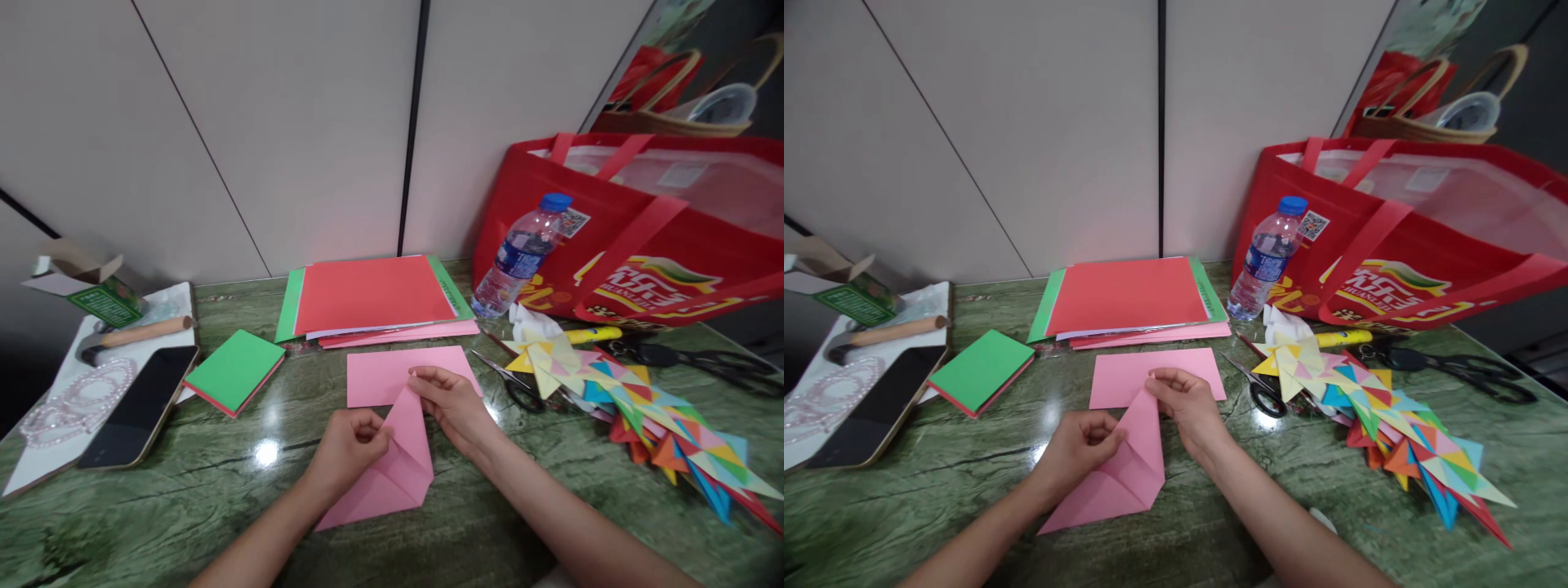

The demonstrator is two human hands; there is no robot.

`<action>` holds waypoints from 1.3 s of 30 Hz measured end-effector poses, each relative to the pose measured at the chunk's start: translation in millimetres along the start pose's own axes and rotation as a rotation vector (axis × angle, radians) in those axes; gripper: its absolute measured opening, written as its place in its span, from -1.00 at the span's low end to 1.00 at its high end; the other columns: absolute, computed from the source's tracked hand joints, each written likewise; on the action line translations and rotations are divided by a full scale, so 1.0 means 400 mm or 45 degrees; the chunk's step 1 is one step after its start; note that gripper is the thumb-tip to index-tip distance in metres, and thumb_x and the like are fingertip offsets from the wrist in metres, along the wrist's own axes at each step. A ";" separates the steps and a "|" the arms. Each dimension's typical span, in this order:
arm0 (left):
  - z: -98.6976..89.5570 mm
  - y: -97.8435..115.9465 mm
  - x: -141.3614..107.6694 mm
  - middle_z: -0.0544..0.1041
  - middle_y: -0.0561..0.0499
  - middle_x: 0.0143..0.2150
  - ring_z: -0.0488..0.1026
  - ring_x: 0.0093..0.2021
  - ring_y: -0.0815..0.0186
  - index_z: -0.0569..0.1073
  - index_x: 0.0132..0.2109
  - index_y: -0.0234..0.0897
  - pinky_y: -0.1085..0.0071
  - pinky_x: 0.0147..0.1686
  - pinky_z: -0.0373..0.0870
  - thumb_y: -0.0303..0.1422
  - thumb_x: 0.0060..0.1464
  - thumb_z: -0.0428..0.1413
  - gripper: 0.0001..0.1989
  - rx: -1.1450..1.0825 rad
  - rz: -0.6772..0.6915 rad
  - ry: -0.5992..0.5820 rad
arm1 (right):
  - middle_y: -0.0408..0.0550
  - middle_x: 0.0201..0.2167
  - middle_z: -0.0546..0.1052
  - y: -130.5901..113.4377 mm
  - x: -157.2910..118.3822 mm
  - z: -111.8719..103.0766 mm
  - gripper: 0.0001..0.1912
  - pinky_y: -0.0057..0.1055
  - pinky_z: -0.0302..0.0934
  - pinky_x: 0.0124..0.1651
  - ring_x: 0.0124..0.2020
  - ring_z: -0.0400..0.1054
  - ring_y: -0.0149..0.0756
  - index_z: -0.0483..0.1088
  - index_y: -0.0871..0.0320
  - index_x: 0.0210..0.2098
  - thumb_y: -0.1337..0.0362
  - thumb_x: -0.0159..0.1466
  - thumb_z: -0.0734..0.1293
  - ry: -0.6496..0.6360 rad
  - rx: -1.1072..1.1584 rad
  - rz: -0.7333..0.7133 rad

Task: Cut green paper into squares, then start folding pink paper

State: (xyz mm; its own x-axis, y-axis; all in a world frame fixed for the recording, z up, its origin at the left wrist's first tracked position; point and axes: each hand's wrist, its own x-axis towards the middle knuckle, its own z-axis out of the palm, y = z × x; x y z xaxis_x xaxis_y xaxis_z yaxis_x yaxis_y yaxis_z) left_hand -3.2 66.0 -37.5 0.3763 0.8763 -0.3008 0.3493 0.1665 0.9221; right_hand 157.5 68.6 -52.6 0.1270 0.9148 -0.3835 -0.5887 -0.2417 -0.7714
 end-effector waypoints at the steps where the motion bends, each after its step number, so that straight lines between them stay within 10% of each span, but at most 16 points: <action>1: 0.000 0.000 0.000 0.32 0.08 -0.64 0.17 -0.60 0.47 0.35 -0.59 -0.35 0.53 -0.59 0.04 -0.25 -0.18 0.09 -0.77 -0.001 0.001 0.000 | -0.19 -0.55 0.48 0.000 0.000 0.000 -0.74 -0.53 0.18 -0.44 -0.54 0.30 -0.52 0.47 0.20 -0.51 0.35 -0.24 0.51 -0.003 0.003 0.002; 25: -0.001 0.010 0.002 0.24 0.12 -0.67 0.09 -0.63 0.50 0.30 -0.63 -0.34 0.53 -0.62 -0.03 -0.24 -0.20 0.08 -0.74 -0.010 0.012 -0.018 | -0.24 -0.65 0.43 -0.017 0.001 -0.007 -0.75 -0.60 0.16 -0.56 -0.63 0.26 -0.56 0.39 0.23 -0.57 0.33 -0.21 0.51 -0.119 0.109 0.140; 33: -0.002 0.014 0.001 0.19 0.14 -0.68 0.03 -0.63 0.52 0.30 -0.63 -0.35 0.53 -0.63 -0.08 -0.19 -0.18 0.10 -0.69 -0.076 -0.006 -0.028 | -0.25 -0.65 0.36 -0.011 -0.012 0.011 -0.77 -0.55 0.06 -0.57 -0.63 0.15 -0.53 0.35 0.18 -0.60 0.24 -0.14 0.47 0.042 -0.243 -0.397; 39: -0.008 0.012 -0.004 0.24 0.12 -0.67 0.06 -0.63 0.51 0.32 -0.62 -0.36 0.55 -0.63 -0.06 -0.18 -0.20 0.13 -0.68 -0.132 -0.029 -0.013 | -0.23 -0.59 0.34 -0.012 -0.009 0.010 -0.70 -0.54 0.02 -0.55 -0.61 0.12 -0.53 0.37 0.20 -0.42 0.16 -0.09 0.44 -0.140 -0.319 -0.149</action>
State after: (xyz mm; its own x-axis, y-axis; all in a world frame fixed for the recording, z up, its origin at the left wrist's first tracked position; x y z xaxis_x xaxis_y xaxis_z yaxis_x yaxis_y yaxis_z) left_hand -4.8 66.6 -31.8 0.3782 0.8674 -0.3235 0.2670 0.2324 0.9352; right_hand 156.6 67.7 -45.5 0.0867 0.9674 -0.2378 -0.3583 -0.1924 -0.9136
